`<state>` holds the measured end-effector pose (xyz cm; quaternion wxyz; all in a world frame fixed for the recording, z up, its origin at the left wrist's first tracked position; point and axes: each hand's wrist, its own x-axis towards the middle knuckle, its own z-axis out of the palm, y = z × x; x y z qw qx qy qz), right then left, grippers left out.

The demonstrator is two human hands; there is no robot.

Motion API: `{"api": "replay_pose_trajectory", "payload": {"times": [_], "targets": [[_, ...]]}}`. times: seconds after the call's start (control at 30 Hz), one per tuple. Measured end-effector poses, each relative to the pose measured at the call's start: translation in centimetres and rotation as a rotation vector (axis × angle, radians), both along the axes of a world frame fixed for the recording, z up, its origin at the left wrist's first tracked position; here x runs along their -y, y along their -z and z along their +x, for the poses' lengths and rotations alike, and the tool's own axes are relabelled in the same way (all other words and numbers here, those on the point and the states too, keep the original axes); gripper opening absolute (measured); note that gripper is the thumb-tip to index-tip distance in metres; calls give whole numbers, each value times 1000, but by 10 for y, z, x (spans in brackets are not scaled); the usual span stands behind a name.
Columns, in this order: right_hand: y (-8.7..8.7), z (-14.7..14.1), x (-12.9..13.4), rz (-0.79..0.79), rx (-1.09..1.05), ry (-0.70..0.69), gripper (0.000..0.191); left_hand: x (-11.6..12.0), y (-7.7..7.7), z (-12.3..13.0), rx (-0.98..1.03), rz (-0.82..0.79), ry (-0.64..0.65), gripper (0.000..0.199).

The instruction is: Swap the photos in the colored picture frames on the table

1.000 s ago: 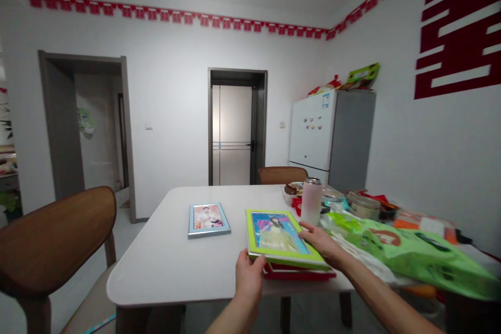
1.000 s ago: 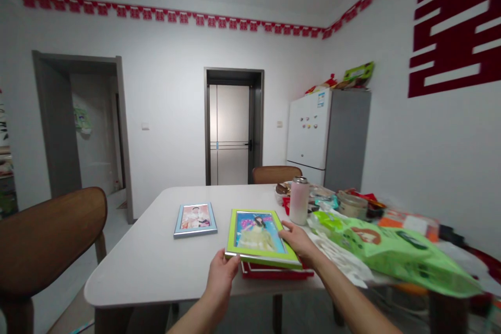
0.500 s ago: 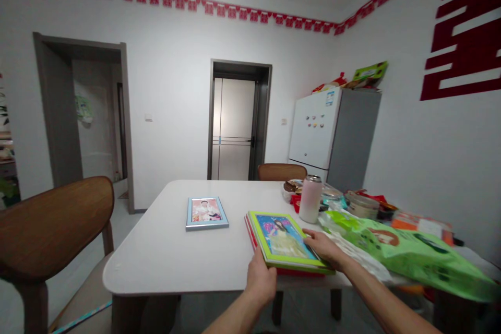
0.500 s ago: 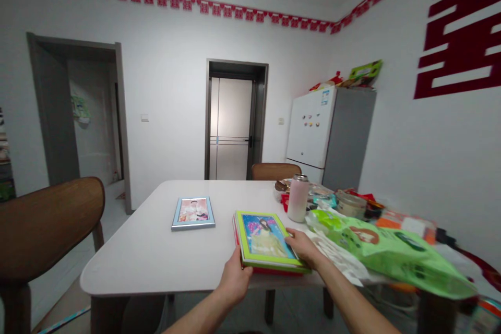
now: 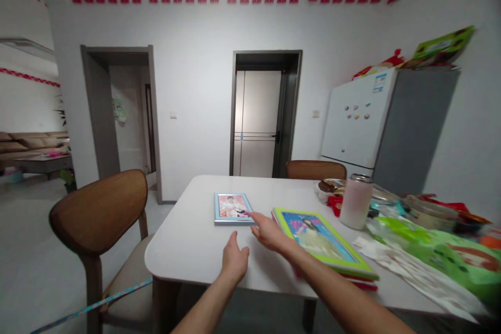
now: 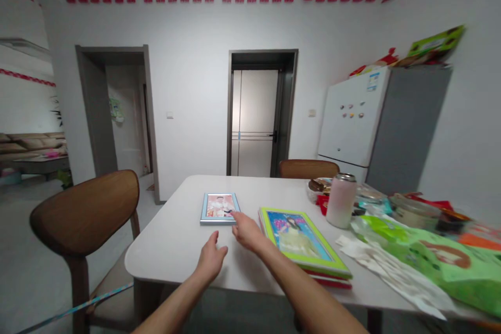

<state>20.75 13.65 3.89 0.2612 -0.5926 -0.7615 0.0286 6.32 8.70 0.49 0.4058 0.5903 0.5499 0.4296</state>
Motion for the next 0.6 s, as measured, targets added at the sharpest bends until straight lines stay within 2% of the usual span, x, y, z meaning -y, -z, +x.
{"api": "replay_pose_trajectory", "payload": {"times": [0.07,0.13,0.27,0.33,0.43,0.5,0.6], "targets": [[9,-37,-12,-44,60,-59,49,-5,1,-21,24,-5,-38,59],[15,-58,-21,-79,110,-57,52,-6,2,-32,67,-18,-57,56],[21,-63,-20,-86,183,-41,50,9,11,-44,205,-78,-13,42],[24,-62,-6,-73,210,-60,46,26,19,-51,296,-165,70,34],[29,-62,33,-26,169,-90,37,54,33,-63,471,-394,214,40],[33,-63,65,8,76,-107,33,67,40,-65,583,-491,204,47],[40,-67,108,-41,-52,-165,28,77,44,-56,730,-421,120,54]]}}
